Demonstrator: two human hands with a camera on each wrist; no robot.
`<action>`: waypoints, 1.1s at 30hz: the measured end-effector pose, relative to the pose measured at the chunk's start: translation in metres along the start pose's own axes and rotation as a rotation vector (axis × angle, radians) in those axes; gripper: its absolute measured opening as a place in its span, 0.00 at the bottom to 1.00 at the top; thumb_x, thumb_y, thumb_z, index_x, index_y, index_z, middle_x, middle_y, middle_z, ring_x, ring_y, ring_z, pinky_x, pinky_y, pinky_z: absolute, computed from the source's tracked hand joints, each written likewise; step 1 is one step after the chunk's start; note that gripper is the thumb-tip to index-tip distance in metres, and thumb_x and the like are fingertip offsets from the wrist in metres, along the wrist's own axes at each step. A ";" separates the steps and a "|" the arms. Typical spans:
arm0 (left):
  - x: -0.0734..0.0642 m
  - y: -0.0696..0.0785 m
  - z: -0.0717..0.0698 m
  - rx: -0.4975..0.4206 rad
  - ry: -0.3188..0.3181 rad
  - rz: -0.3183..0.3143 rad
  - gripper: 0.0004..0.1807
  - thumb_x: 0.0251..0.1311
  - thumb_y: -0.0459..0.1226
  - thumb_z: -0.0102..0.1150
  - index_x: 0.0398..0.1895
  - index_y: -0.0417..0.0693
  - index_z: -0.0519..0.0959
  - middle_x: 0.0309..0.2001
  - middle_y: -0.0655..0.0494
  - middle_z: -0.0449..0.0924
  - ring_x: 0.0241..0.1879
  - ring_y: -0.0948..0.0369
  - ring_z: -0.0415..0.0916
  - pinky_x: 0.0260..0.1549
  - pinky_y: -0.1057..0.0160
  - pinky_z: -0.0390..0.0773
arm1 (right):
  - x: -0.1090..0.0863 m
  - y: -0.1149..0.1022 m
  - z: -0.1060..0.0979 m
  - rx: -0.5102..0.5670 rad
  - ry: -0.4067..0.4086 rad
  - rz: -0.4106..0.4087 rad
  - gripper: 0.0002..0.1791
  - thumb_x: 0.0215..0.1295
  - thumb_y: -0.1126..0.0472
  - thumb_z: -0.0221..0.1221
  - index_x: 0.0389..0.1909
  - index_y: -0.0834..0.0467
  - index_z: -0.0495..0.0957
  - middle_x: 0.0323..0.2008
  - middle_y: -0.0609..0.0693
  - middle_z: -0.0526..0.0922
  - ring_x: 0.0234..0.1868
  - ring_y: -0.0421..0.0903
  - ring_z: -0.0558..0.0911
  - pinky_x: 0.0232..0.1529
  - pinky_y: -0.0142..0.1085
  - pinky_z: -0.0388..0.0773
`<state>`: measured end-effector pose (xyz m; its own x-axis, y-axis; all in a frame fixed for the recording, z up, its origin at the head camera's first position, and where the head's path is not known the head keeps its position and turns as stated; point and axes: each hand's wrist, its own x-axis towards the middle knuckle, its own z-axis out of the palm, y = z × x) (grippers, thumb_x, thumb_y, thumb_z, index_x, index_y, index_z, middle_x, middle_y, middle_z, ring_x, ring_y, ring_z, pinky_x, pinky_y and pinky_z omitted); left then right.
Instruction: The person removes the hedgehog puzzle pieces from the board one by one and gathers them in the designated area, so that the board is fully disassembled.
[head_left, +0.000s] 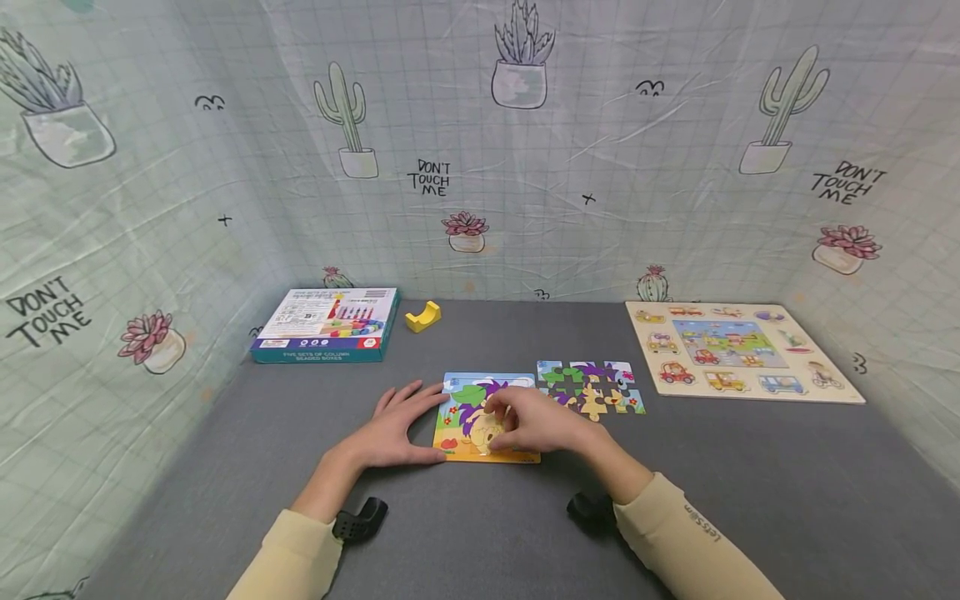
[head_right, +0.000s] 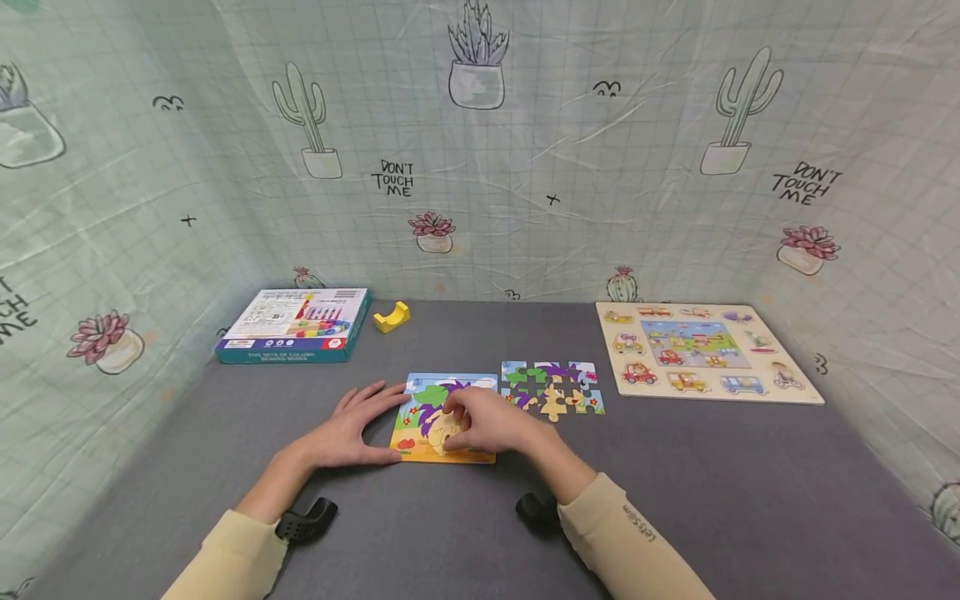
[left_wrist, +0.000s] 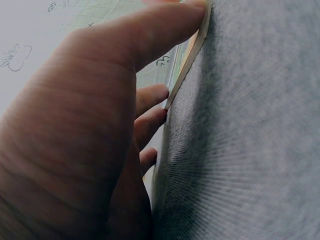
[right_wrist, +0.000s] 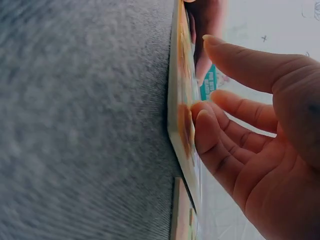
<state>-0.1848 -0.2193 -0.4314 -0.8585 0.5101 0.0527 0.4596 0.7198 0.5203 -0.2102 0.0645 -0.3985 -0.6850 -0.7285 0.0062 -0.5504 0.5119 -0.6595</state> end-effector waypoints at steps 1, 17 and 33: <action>0.000 0.000 0.000 0.001 -0.001 0.000 0.49 0.52 0.61 0.68 0.75 0.49 0.66 0.77 0.50 0.59 0.77 0.42 0.43 0.69 0.32 0.35 | 0.000 0.000 0.001 -0.012 -0.001 0.001 0.23 0.59 0.58 0.73 0.52 0.62 0.79 0.37 0.48 0.78 0.32 0.41 0.76 0.35 0.35 0.75; 0.001 -0.002 0.001 0.013 -0.008 -0.010 0.49 0.52 0.63 0.68 0.75 0.51 0.67 0.77 0.52 0.59 0.77 0.43 0.43 0.69 0.32 0.35 | -0.002 -0.003 0.007 -0.101 0.006 0.046 0.21 0.56 0.53 0.75 0.44 0.61 0.80 0.34 0.46 0.76 0.34 0.42 0.74 0.38 0.36 0.75; 0.001 -0.003 0.002 0.011 0.001 -0.004 0.49 0.52 0.63 0.67 0.75 0.51 0.67 0.77 0.51 0.59 0.77 0.42 0.44 0.68 0.32 0.35 | -0.003 -0.006 0.007 -0.071 0.021 0.076 0.19 0.56 0.57 0.75 0.42 0.59 0.76 0.34 0.47 0.73 0.35 0.43 0.73 0.37 0.37 0.73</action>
<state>-0.1861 -0.2200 -0.4342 -0.8606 0.5067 0.0515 0.4585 0.7268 0.5113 -0.2012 0.0602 -0.3999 -0.7358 -0.6767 -0.0254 -0.5281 0.5969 -0.6041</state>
